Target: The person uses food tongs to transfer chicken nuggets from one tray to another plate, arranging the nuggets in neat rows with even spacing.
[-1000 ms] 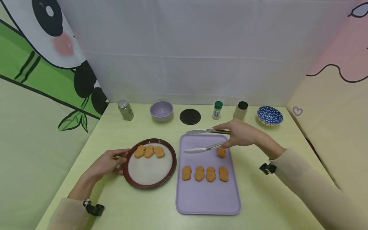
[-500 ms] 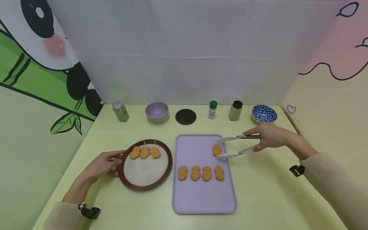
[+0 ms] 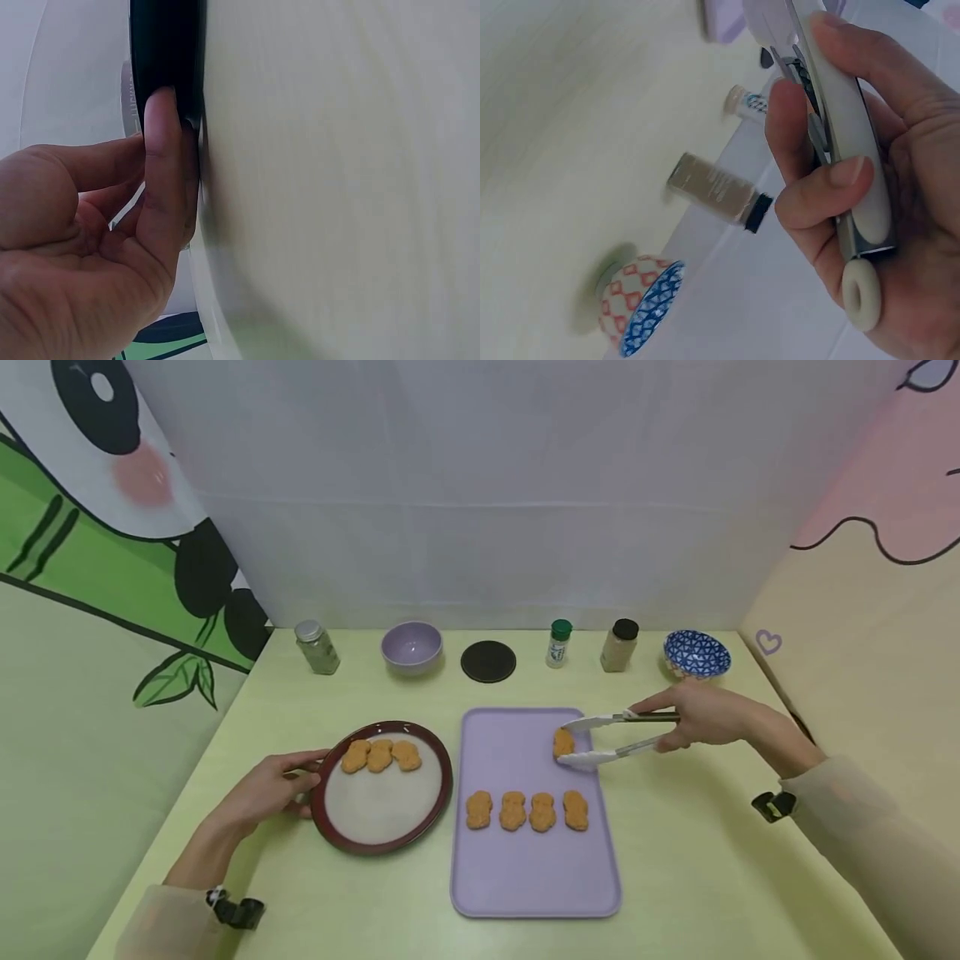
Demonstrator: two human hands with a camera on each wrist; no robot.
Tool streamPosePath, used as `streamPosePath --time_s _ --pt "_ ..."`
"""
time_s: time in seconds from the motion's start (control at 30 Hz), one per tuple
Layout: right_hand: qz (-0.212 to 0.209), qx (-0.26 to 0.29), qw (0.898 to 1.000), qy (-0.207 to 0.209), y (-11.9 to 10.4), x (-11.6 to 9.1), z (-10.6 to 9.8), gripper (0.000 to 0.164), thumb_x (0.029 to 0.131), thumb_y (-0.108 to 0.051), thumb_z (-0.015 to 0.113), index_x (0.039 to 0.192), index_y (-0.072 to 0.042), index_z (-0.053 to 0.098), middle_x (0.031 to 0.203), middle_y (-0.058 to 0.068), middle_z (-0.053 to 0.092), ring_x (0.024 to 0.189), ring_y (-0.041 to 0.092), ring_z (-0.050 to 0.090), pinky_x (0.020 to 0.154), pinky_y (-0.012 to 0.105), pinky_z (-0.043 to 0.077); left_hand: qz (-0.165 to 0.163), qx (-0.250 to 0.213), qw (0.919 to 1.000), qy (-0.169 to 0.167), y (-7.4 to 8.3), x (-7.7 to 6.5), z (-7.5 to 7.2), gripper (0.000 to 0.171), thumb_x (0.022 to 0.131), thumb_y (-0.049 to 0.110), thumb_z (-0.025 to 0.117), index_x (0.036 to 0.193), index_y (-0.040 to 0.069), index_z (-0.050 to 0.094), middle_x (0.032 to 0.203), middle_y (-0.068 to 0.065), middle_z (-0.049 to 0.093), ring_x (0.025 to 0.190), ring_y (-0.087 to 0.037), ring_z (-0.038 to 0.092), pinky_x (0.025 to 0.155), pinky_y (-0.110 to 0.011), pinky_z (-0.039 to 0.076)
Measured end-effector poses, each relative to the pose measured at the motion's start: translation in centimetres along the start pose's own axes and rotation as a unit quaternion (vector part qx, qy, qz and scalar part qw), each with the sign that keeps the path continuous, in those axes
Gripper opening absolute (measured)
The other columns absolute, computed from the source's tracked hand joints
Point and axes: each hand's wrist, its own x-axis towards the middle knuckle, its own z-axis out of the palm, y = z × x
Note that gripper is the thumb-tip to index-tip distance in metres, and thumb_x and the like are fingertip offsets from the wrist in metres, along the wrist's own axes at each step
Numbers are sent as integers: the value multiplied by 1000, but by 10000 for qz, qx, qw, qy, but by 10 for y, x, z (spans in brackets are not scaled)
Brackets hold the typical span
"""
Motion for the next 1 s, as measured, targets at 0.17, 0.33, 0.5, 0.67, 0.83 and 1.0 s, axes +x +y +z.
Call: streamPosePath --time_s 0.17,0.33,0.5,0.67,0.83,1.0 --pt "-310 79 9994 161 -27 9 -6 61 77 -28 79 132 -17 57 63 -11 58 48 5 43 46 22 37 1 3 10000 -9 0 -2 -2 44 97 8 51 140 9 46 126 -22 52 92 -27 60 65 -39 56" --pt "-700 222 9967 352 -65 38 -6 59 77 -27 79 131 -17 58 73 -9 62 48 6 46 45 24 40 -36 31 10000 49 1 -2 -2 44 97 8 51 140 9 46 127 -22 51 94 -27 60 65 -39 56" --pt "-1051 172 9936 370 -102 74 4 59 75 -26 80 129 -15 60 95 -6 66 57 7 48 51 25 43 -66 63 9999 88 1 0 0 44 97 9 52 141 10 46 132 -23 48 96 -27 59 65 -39 56" --pt "-1170 -153 9926 275 -127 99 20 59 74 -27 81 128 -15 61 99 -6 67 65 8 53 57 25 47 -70 104 9999 77 0 3 2 45 97 9 51 141 9 45 132 -23 47 93 -27 60 64 -39 56" --pt "-1193 -340 9920 244 -141 112 31 59 74 -26 81 128 -13 61 109 -3 67 72 8 54 63 25 47 17 108 9999 69 -2 5 1 44 97 8 50 141 9 45 132 -22 48 92 -27 60 63 -40 56" --pt "-1121 -483 9922 240 -152 118 33 59 73 -25 82 127 -14 62 114 -1 66 77 10 55 68 27 47 29 59 9999 82 -1 4 0 44 97 8 50 140 8 45 132 -22 47 94 -27 59 64 -39 56"
